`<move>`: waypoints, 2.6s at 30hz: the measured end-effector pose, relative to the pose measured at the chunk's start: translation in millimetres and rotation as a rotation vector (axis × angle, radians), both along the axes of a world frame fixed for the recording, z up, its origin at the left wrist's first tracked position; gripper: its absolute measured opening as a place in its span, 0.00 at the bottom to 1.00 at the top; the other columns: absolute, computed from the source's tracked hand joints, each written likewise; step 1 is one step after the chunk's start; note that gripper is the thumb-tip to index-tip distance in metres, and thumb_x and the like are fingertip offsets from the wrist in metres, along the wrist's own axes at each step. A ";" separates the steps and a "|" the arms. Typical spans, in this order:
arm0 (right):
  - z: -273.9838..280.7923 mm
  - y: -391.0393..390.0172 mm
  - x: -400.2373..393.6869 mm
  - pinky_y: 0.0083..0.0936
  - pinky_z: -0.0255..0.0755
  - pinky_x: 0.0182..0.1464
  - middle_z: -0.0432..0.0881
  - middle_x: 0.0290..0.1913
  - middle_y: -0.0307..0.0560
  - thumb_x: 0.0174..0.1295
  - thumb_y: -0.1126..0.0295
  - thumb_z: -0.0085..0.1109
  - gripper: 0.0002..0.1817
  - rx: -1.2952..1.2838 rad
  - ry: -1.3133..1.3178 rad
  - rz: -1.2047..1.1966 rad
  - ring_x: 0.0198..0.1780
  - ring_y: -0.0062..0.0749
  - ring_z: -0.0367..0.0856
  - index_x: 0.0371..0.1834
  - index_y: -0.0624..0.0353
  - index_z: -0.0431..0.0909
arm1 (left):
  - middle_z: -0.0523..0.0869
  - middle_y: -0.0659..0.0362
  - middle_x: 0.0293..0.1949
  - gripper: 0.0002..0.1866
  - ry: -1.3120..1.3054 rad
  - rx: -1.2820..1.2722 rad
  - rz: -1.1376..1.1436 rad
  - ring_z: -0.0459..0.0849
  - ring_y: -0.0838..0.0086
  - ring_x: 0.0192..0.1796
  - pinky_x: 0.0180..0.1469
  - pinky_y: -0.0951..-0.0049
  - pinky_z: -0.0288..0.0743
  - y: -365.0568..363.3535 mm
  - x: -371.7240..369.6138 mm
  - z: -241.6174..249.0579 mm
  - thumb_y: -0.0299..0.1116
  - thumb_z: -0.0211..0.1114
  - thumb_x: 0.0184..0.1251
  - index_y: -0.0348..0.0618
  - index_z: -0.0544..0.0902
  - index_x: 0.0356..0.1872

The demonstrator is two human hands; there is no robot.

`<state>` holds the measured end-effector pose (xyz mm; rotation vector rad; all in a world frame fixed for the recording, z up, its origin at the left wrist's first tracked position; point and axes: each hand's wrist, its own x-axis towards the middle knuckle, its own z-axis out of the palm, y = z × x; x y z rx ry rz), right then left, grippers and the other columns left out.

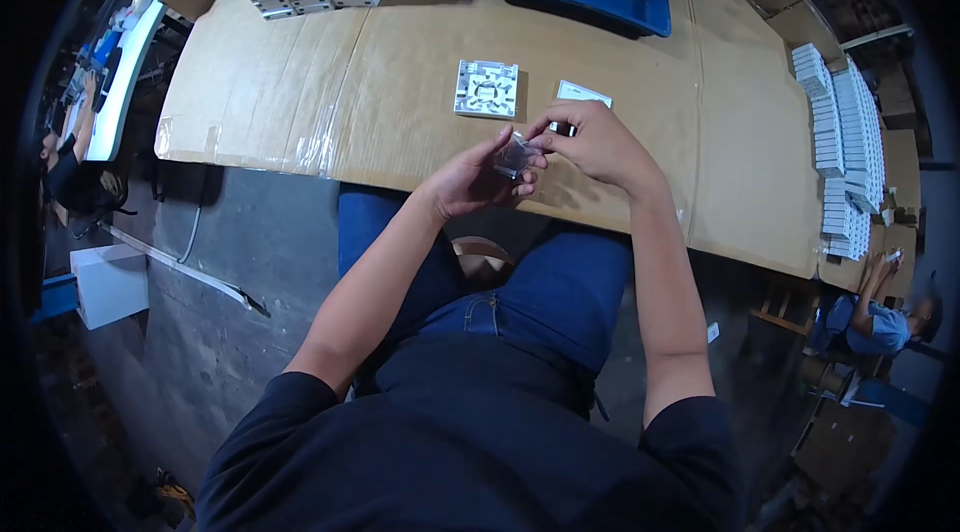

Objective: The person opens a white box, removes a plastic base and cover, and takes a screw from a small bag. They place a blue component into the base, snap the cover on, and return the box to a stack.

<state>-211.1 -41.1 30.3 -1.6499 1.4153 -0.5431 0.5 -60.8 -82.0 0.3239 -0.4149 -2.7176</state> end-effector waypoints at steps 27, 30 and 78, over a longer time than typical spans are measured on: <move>-10.3 -13.4 8.8 0.20 0.72 0.45 0.82 0.43 0.36 0.84 0.62 0.51 0.18 0.252 -0.174 0.173 0.37 0.17 0.75 0.52 0.66 0.85 | 0.85 0.55 0.51 0.23 0.012 -0.036 0.001 0.84 0.67 0.51 0.59 0.64 0.82 1.1 3.7 -10.5 0.55 0.55 0.84 0.46 0.78 0.61; -10.1 -11.2 11.7 0.20 0.72 0.44 0.82 0.43 0.35 0.84 0.60 0.50 0.19 0.220 -0.140 0.173 0.38 0.18 0.75 0.54 0.66 0.84 | 0.85 0.55 0.51 0.24 -0.002 -0.064 0.023 0.84 0.67 0.51 0.59 0.63 0.81 1.6 3.7 -7.1 0.55 0.55 0.84 0.45 0.78 0.61; -15.7 -4.3 18.1 0.24 0.76 0.54 0.84 0.53 0.43 0.74 0.70 0.63 0.11 0.122 -0.004 0.222 0.47 0.25 0.82 0.44 0.71 0.85 | 0.85 0.55 0.56 0.29 -0.102 -0.078 0.024 0.87 0.64 0.56 0.62 0.62 0.83 2.3 3.6 4.6 0.58 0.52 0.85 0.43 0.76 0.66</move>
